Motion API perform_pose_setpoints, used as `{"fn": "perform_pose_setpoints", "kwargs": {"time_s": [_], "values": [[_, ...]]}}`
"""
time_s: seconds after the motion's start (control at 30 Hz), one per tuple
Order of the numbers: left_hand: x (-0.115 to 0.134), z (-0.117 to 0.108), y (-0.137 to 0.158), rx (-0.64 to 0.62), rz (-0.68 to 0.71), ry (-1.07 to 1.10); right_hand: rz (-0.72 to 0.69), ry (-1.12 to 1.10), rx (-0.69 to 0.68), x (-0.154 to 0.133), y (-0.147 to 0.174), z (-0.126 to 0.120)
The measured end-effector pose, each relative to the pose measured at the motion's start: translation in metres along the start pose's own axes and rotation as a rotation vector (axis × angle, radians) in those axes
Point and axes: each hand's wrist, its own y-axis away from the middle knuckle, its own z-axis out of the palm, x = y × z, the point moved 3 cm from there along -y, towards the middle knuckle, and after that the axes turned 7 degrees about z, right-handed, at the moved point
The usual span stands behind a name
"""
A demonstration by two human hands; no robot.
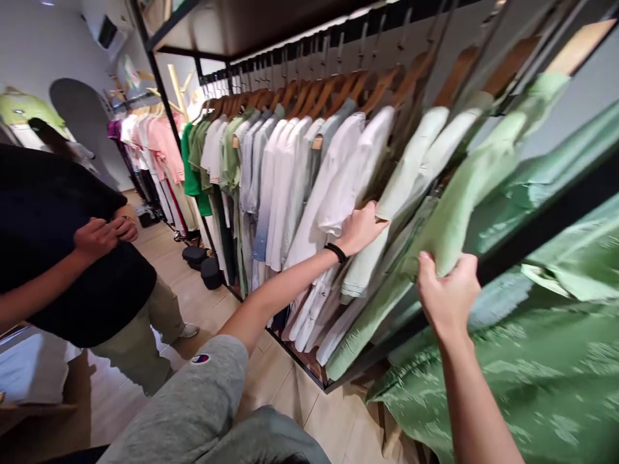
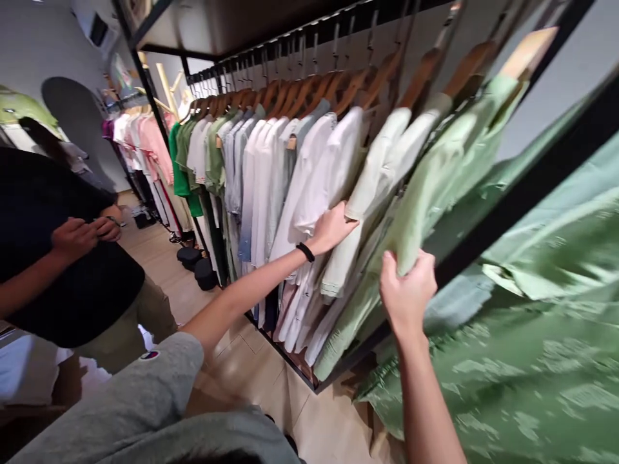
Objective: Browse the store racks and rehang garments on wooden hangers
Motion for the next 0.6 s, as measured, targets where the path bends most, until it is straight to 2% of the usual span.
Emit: {"fn": "perform_pose_setpoints", "kwargs": {"time_s": [0.17,0.23,0.4,0.6], "values": [[-0.014,-0.020,-0.003,0.038,-0.061,-0.061,0.086,0.063,-0.001,0.006,-0.004,0.007],[-0.018,-0.023,-0.003,0.018,-0.064,-0.050,0.096,0.067,-0.002,0.006,-0.004,0.009],[-0.024,-0.020,-0.001,-0.110,0.032,0.022,0.081,0.067,-0.027,-0.002,-0.003,0.013],[-0.030,-0.022,0.007,-0.103,0.101,0.041,0.067,0.089,-0.069,-0.001,-0.009,0.011]]}}
